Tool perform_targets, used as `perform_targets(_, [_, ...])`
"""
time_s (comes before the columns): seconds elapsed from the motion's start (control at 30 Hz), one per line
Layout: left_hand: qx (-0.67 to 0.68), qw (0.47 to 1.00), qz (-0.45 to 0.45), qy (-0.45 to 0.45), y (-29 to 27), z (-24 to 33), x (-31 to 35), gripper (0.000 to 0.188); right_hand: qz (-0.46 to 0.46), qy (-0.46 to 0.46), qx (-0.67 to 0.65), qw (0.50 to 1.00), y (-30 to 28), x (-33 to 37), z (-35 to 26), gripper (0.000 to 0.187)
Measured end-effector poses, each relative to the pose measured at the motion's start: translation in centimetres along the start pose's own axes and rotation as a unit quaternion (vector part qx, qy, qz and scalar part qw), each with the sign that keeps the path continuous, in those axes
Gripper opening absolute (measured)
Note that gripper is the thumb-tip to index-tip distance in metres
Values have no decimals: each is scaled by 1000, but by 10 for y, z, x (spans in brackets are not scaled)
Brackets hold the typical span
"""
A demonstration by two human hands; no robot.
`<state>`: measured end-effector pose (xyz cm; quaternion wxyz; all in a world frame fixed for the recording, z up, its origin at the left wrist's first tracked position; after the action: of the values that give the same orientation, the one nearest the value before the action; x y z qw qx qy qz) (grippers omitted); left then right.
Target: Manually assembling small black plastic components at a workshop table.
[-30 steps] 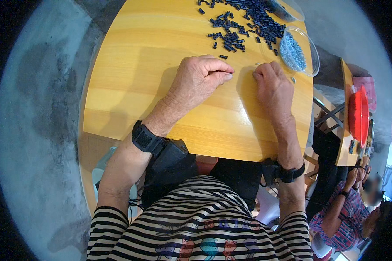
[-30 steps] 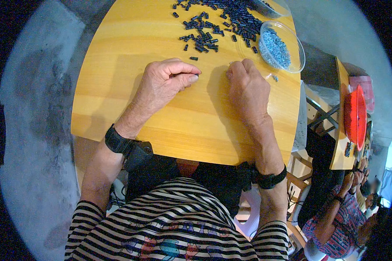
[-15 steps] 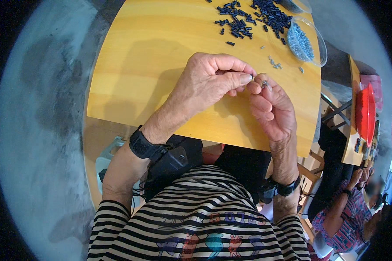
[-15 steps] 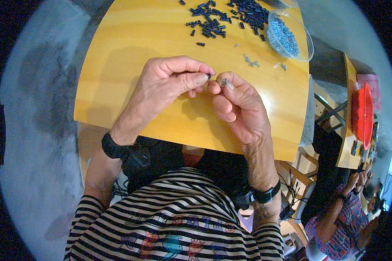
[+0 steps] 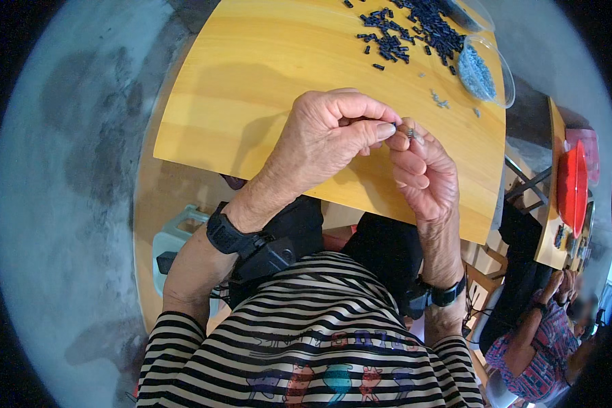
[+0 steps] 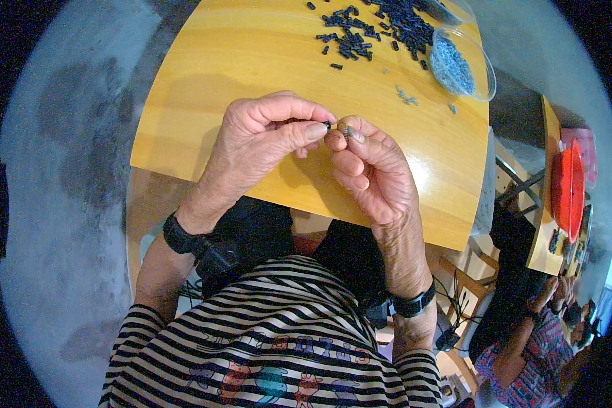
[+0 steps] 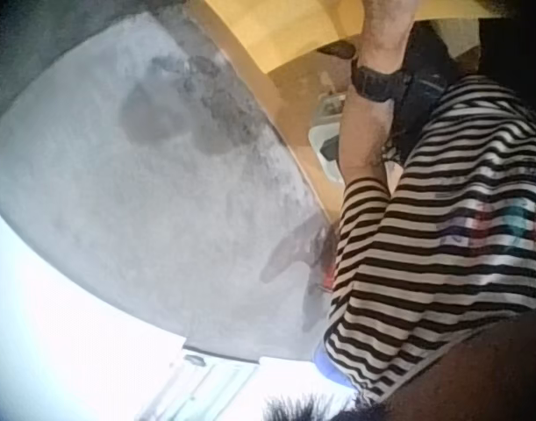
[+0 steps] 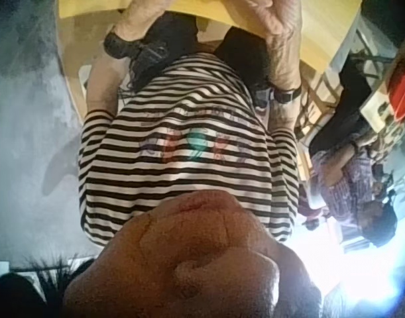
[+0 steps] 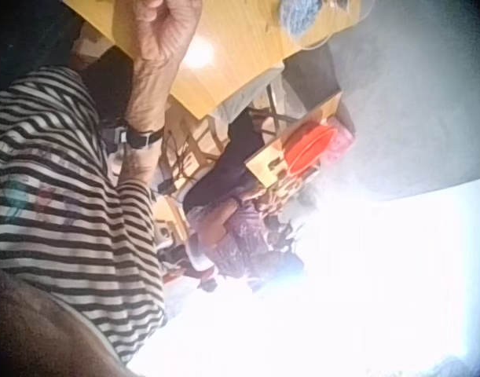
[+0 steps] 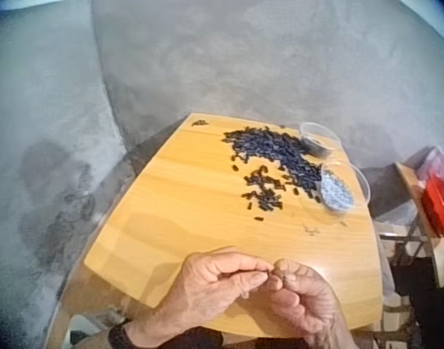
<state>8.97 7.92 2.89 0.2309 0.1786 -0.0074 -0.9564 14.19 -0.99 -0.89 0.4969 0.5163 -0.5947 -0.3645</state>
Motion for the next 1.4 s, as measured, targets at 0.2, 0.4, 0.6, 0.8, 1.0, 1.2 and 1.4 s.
perform_targets(0.2, [-22, 999, 3, 30, -4, 4, 6, 13, 97, -41, 151, 983, 0, 1, -2, 15])
perform_targets(0.4, [-22, 999, 10, 45, -5, 9, 12, 14, 101, -58, 219, 969, 4, 1, -1, 18])
perform_targets(0.6, [3, 1000, 27, 6, -7, 7, 21, 15, 83, -70, 239, 965, 6, 3, -1, 15])
perform_targets(0.8, [23, 999, 22, 3, -3, 8, 26, 14, 135, -91, 319, 934, 17, 10, -5, 11])
perform_targets(1.0, [25, 999, 18, -14, 1, 5, 32, 14, 179, -95, 375, 905, 23, 16, -11, 12])
perform_targets(1.2, [15, 999, 8, -28, 1, 5, 34, 14, 194, -89, 407, 888, 27, 19, -11, 12])
perform_targets(1.4, [29, 999, 3, -39, 2, 2, 38, 15, 207, -83, 435, 872, 32, 20, -10, 10])
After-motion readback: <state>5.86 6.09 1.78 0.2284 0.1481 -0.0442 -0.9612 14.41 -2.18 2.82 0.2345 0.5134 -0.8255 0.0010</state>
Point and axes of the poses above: each hand's wrist, its own x-axis away from the middle knuckle, its own y-axis out of the palm, z = x × y, the point moved 10 cm from there along -x, towards the middle knuckle, and after that the axes turned 15 degrees about y, right-handed, at the moved point
